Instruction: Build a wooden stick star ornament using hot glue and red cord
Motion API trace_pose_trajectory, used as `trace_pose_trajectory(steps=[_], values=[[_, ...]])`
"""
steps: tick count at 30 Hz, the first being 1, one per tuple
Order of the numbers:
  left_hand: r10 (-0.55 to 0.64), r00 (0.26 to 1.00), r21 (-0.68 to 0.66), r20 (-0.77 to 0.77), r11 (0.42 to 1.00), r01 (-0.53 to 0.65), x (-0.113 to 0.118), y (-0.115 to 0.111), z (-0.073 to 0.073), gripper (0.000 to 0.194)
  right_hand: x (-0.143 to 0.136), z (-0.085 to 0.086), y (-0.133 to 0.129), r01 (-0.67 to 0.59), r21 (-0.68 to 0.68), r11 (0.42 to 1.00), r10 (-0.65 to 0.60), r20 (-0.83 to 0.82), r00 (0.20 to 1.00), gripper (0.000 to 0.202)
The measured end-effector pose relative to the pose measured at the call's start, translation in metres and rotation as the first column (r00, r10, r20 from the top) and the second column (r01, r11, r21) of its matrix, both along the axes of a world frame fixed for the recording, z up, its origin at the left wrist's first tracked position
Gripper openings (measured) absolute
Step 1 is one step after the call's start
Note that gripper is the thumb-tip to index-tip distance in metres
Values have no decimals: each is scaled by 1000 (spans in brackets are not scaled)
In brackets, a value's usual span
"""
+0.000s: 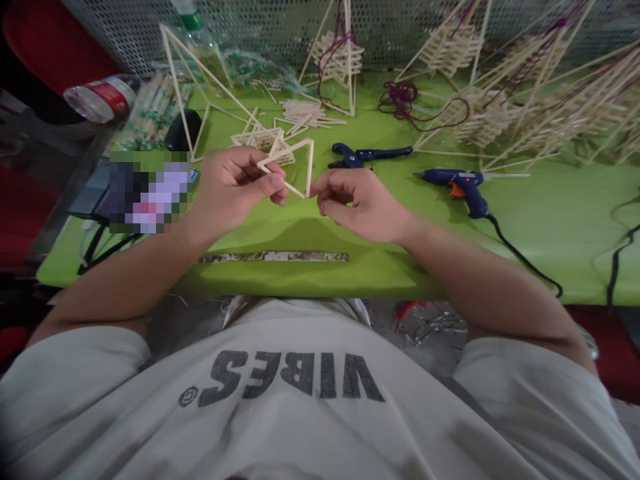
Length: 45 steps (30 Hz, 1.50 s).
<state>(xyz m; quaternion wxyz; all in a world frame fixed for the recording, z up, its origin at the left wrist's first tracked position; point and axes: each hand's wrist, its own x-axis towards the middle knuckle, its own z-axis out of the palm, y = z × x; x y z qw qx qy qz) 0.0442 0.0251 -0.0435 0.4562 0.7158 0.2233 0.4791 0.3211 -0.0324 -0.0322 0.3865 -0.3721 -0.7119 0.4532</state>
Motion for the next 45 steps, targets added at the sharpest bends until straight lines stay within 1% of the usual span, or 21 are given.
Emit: trace_pose_trajectory(steps=[2,4,7,10,12,15,19,21,25,27,29,31,34,35,37,39,41,43,45], values=[[7,1000,1,-6,1000,-7,0,0,0,49,-1,2,-1,-3,-2,1000,3,26,1000,14],[-3,1000,-8,-9,1000,3,0,0,0,49,-2,1,-1,5,28,1000,-6,47,999,16],[-20,1000,-22,-14,1000,20,0,-2,2,49,-4,-3,-2,68,156,985,-82,84,993,24],[-23,1000,-46,-10,999,22,1,-6,5,46,-6,-7,-4,131,295,947,-170,112,979,28],[-28,1000,-69,-13,997,27,2,-9,6,44,-7,-8,-7,139,361,922,-202,144,969,28],[-41,998,-111,-36,993,37,3,-13,9,40,-8,-8,-9,114,446,888,-216,184,959,26],[-28,996,-142,-89,990,15,3,-16,11,40,-10,-7,-9,98,526,845,-205,150,967,23],[-2,993,-141,-117,990,-15,3,-15,10,39,-10,-6,-10,106,515,851,-207,142,968,23],[31,997,-80,-68,996,-37,2,-9,3,42,-8,-2,-13,136,427,894,-220,153,964,26],[70,995,-46,-69,996,-73,1,-6,-1,45,-4,1,-12,122,394,911,-196,153,968,25],[103,991,-19,-87,994,-106,-1,-2,-1,48,1,2,-9,53,361,931,-129,190,973,23],[97,993,13,-64,995,-96,-4,1,1,50,5,3,-4,-65,303,951,-25,285,958,22],[74,996,48,-48,996,-72,-10,5,6,51,9,1,4,-220,193,956,111,456,883,26],[71,996,51,-58,996,-68,-11,7,7,51,10,1,6,-250,168,953,134,506,852,27],[57,996,47,-64,997,-54,-13,9,8,46,10,0,8,-262,150,953,126,591,796,27],[32,999,38,-30,999,-31,-14,11,7,40,9,0,8,-222,172,960,66,630,774,23],[24,999,35,-24,999,-23,-14,11,5,41,10,0,8,-131,220,967,-28,599,800,19],[39,997,39,-64,999,-37,-13,12,3,50,13,0,9,9,290,957,-158,496,854,19],[53,992,39,-112,998,-49,-13,12,3,59,18,-2,14,167,325,931,-284,356,890,27]])
